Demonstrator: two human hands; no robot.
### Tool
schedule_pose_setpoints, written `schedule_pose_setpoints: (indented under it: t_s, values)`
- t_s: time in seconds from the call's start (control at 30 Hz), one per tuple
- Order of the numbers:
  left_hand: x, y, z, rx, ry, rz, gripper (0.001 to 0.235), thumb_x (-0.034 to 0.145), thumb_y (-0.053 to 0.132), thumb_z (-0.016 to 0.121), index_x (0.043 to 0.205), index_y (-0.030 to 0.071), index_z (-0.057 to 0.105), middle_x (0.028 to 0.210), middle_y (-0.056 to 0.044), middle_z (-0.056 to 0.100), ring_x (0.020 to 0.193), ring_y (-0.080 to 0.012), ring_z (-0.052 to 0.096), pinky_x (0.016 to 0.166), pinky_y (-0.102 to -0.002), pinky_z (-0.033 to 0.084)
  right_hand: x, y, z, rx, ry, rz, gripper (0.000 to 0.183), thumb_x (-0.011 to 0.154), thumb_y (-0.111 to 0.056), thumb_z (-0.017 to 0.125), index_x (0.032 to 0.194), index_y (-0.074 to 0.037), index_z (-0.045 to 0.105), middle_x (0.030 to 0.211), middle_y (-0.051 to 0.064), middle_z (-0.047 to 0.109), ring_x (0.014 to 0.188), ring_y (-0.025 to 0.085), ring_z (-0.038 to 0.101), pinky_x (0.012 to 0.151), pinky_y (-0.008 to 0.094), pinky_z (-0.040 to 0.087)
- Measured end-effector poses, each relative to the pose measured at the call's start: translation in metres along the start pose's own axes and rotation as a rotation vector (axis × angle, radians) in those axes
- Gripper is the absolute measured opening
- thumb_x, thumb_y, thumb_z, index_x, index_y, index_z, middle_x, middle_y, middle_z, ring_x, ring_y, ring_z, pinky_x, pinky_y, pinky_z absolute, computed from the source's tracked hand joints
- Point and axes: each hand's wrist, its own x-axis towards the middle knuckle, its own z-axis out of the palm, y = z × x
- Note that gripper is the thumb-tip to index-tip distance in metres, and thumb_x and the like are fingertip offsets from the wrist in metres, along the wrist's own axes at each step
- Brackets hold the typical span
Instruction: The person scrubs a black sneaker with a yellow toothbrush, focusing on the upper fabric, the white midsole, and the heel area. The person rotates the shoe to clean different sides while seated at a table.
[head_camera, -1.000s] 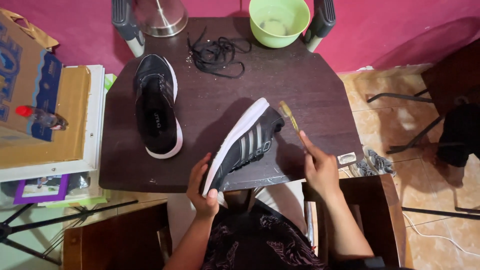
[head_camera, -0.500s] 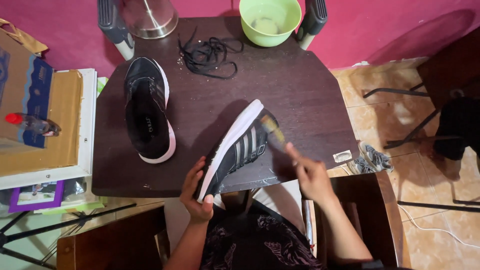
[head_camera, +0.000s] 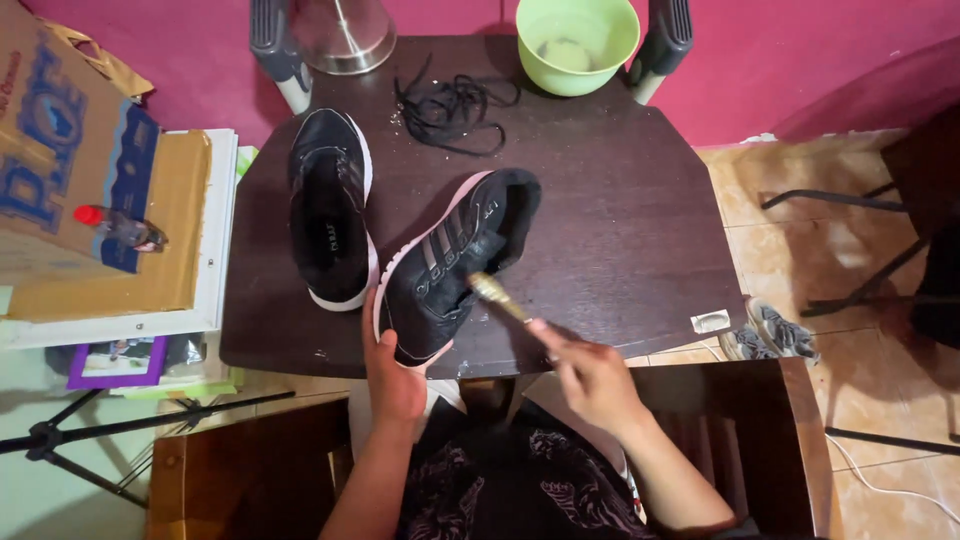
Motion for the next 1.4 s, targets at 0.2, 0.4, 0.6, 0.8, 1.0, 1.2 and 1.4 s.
schedule_pose_setpoints:
  t_s: [0.2, 0.4, 0.6, 0.8, 1.0, 1.2, 1.4]
  values:
    - [-0.012, 0.004, 0.000, 0.004, -0.054, -0.054, 0.090, 0.083, 0.004, 0.062, 0.161, 0.032, 0.028, 0.161, -0.014, 0.044, 0.129, -0.0498, 0.055, 0.086, -0.083, 0.045, 0.009, 0.040, 0.016, -0.224, 0.106, -0.044, 0.053, 0.084, -0.006, 0.058, 0.132, -0.024, 0.073, 0.081, 0.000, 0.079, 0.070, 0.022, 0.076, 0.067, 0.036, 0.061]
    - [0.009, -0.031, -0.028, 0.184, -0.116, 0.196, 0.131, 0.048, -0.015, 0.090, 0.158, 0.022, 0.028, 0.155, -0.010, 0.043, 0.128, -0.0260, 0.051, 0.082, -0.052, 0.061, 0.013, 0.062, 0.010, -0.100, 0.101, -0.131, 0.051, 0.089, -0.004, 0.054, 0.133, -0.019, 0.072, 0.089, 0.006, 0.080, 0.076, 0.029, 0.076, 0.067, 0.039, 0.061]
    - [0.022, -0.041, -0.037, 0.103, -0.051, 0.050, 0.104, 0.068, -0.003, 0.085, 0.152, 0.034, 0.035, 0.144, -0.002, 0.053, 0.109, -0.0284, 0.066, 0.072, -0.051, 0.066, 0.027, 0.038, 0.011, -0.150, -0.022, -0.226, 0.046, 0.086, -0.005, 0.057, 0.126, -0.018, 0.075, 0.079, 0.010, 0.078, 0.067, 0.033, 0.074, 0.061, 0.044, 0.061]
    - [0.009, -0.032, -0.026, 0.007, -0.077, -0.104, 0.084, 0.067, 0.002, 0.083, 0.141, 0.018, 0.046, 0.130, -0.007, 0.064, 0.103, -0.0316, 0.069, 0.077, -0.061, 0.064, 0.039, 0.048, -0.026, -0.250, 0.153, -0.064, 0.052, 0.087, 0.003, 0.056, 0.135, -0.012, 0.069, 0.104, 0.018, 0.077, 0.085, 0.039, 0.073, 0.071, 0.051, 0.058]
    - [0.017, -0.035, -0.022, 0.045, -0.047, -0.169, 0.098, 0.071, 0.001, 0.082, 0.154, 0.020, 0.035, 0.141, -0.009, 0.056, 0.113, -0.0359, 0.063, 0.085, -0.072, 0.056, -0.007, 0.035, 0.041, -0.057, -0.013, -0.083, 0.050, 0.087, -0.006, 0.054, 0.131, -0.021, 0.073, 0.092, 0.009, 0.081, 0.077, 0.032, 0.077, 0.069, 0.042, 0.063]
    - [0.017, -0.053, -0.031, 0.133, -0.138, -0.090, 0.088, 0.071, 0.011, 0.087, 0.144, 0.030, 0.041, 0.132, -0.006, 0.058, 0.112, -0.0302, 0.061, 0.085, -0.069, 0.056, 0.011, -0.020, 0.021, -0.034, 0.013, -0.039, 0.051, 0.087, -0.007, 0.053, 0.131, -0.022, 0.074, 0.112, 0.009, 0.080, 0.097, 0.032, 0.076, 0.081, 0.042, 0.062]
    - [0.017, -0.053, -0.025, 0.130, -0.137, -0.066, 0.090, 0.070, 0.017, 0.087, 0.146, 0.034, 0.041, 0.132, -0.004, 0.061, 0.107, -0.0246, 0.062, 0.083, -0.067, 0.058, 0.001, 0.069, -0.004, -0.229, 0.142, 0.039, 0.059, 0.086, -0.001, 0.055, 0.141, -0.022, 0.066, 0.086, 0.012, 0.078, 0.080, 0.034, 0.075, 0.076, 0.046, 0.061]
